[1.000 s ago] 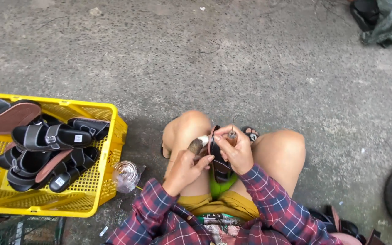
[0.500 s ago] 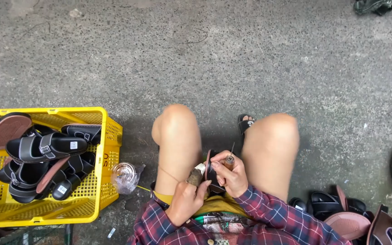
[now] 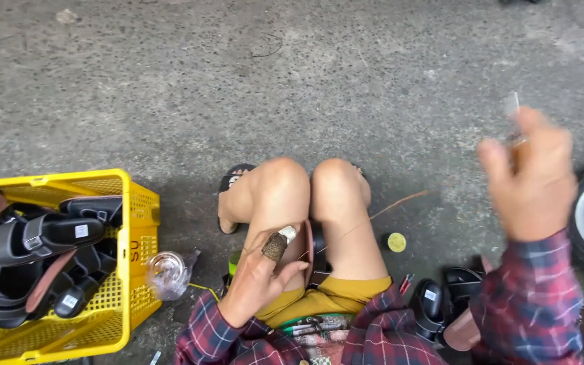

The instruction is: Hand-stitching the sole of a sandal using a needle and thread while sitting on the floor.

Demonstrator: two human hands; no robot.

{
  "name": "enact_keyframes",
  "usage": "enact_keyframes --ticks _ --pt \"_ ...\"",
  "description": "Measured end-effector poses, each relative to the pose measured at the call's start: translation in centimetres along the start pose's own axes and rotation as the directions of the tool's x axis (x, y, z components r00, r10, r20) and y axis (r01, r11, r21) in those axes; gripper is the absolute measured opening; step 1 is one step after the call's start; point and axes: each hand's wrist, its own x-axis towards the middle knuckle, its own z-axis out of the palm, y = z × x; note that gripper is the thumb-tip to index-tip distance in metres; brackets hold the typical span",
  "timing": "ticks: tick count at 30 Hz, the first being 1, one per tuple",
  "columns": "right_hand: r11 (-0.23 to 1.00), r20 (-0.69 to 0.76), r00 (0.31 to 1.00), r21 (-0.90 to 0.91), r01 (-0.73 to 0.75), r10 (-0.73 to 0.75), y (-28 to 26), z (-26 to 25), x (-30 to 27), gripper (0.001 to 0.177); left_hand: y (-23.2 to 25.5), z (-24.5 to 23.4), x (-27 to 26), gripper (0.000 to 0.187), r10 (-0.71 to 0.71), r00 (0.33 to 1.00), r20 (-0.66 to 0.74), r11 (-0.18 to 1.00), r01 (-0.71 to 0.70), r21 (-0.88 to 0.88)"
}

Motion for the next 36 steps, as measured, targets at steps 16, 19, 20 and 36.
enact_keyframes --ticks 16,19,20,36 --pt "0.867 0.54 0.678 0.282 0.412 -0.498 -5.6 6.6 -8.9 0.043 -1.6 0.8 1.6 0.065 0.042 0.977 0.21 0.985 -0.076 0.155" --pt "0.84 0.552 0.643 0.248 0.482 -0.532 -5.7 6.6 -8.5 0.043 -1.7 0.8 1.6 0.064 0.045 0.978 0.205 0.986 -0.076 0.149" --pt "0.83 0.552 0.633 0.235 0.506 -0.542 -5.8 6.6 -8.3 0.043 -1.8 0.8 1.5 0.063 0.043 0.978 0.204 0.986 -0.075 0.148" --pt "0.895 0.555 0.703 0.247 0.371 -0.445 -7.3 6.6 -7.4 0.033 -1.5 2.9 2.5 0.052 0.114 0.992 0.046 0.991 -0.117 0.061"
